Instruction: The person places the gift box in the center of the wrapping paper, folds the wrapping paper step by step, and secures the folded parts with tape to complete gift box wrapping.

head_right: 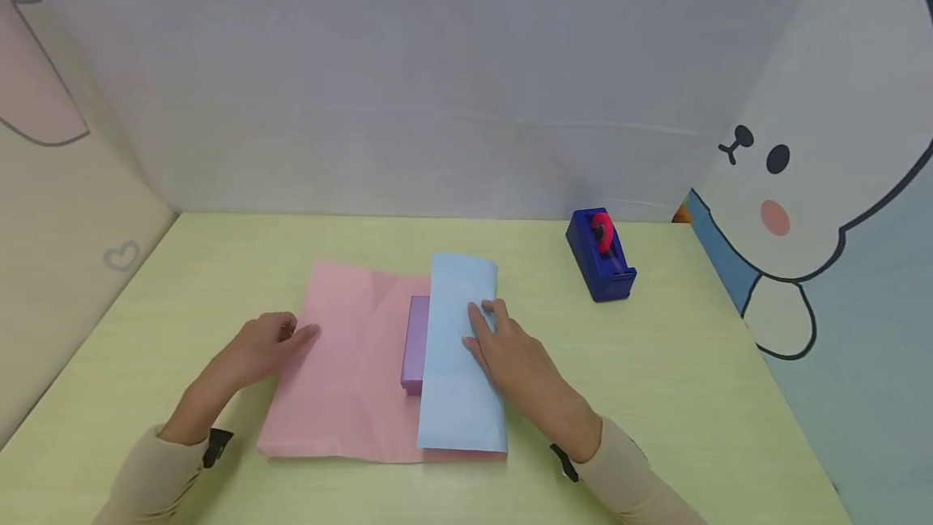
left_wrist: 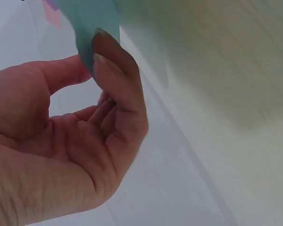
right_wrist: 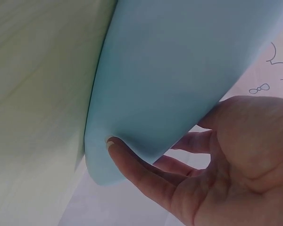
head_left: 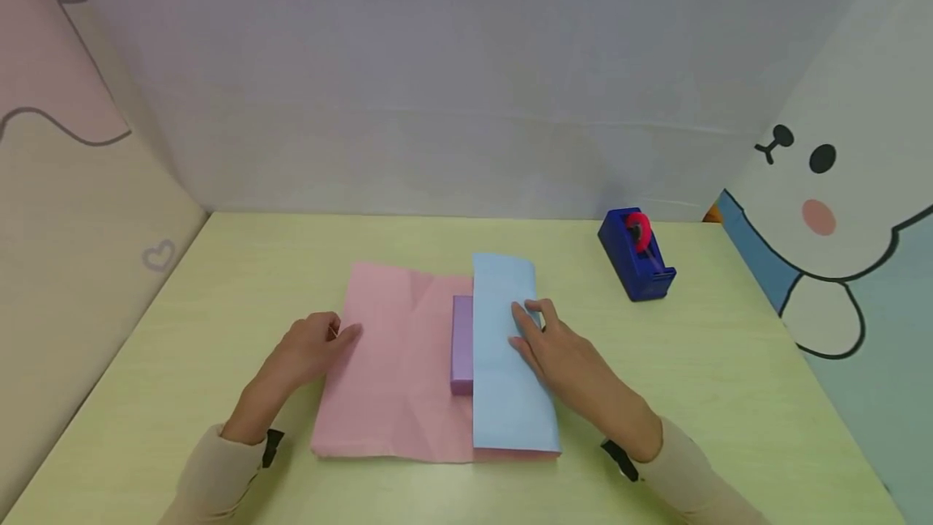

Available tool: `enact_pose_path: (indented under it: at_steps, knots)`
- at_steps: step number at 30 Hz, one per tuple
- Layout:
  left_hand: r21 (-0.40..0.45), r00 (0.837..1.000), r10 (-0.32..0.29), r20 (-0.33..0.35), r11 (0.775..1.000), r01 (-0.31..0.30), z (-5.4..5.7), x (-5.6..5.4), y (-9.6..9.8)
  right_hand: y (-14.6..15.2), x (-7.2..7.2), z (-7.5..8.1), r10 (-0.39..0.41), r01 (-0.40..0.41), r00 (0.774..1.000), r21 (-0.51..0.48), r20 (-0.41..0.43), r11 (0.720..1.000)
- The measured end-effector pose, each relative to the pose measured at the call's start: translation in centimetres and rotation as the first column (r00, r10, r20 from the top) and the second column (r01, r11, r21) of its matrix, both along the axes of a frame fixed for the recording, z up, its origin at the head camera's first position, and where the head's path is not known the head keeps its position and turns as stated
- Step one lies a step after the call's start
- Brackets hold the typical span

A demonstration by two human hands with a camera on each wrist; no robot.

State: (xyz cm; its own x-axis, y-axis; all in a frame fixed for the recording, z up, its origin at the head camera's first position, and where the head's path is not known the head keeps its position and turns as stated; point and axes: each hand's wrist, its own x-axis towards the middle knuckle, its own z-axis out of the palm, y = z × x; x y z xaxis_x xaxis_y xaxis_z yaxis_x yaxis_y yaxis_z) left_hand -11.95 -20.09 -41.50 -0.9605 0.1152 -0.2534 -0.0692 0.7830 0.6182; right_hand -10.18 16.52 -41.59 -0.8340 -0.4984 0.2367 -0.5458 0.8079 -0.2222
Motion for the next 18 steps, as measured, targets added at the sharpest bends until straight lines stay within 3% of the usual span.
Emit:
enact_pose_path:
  at_steps: [12, 18]
  knots:
    - [0.21, 0.993, -0.03, -0.118, 0.976, 0.055, 0.81, -0.16, 0.14, 0.11, 0.01, -0.01, 0.002, -0.002, 1.0, 0.003, 0.012, 1.0]
    - [0.295, 0.99, 0.0, -0.138, 0.955, 0.041, 0.84, -0.16, 0.41, 0.11, -0.1, -0.12, 0.012, -0.012, 1.0, 0.008, -0.001, 1.0]
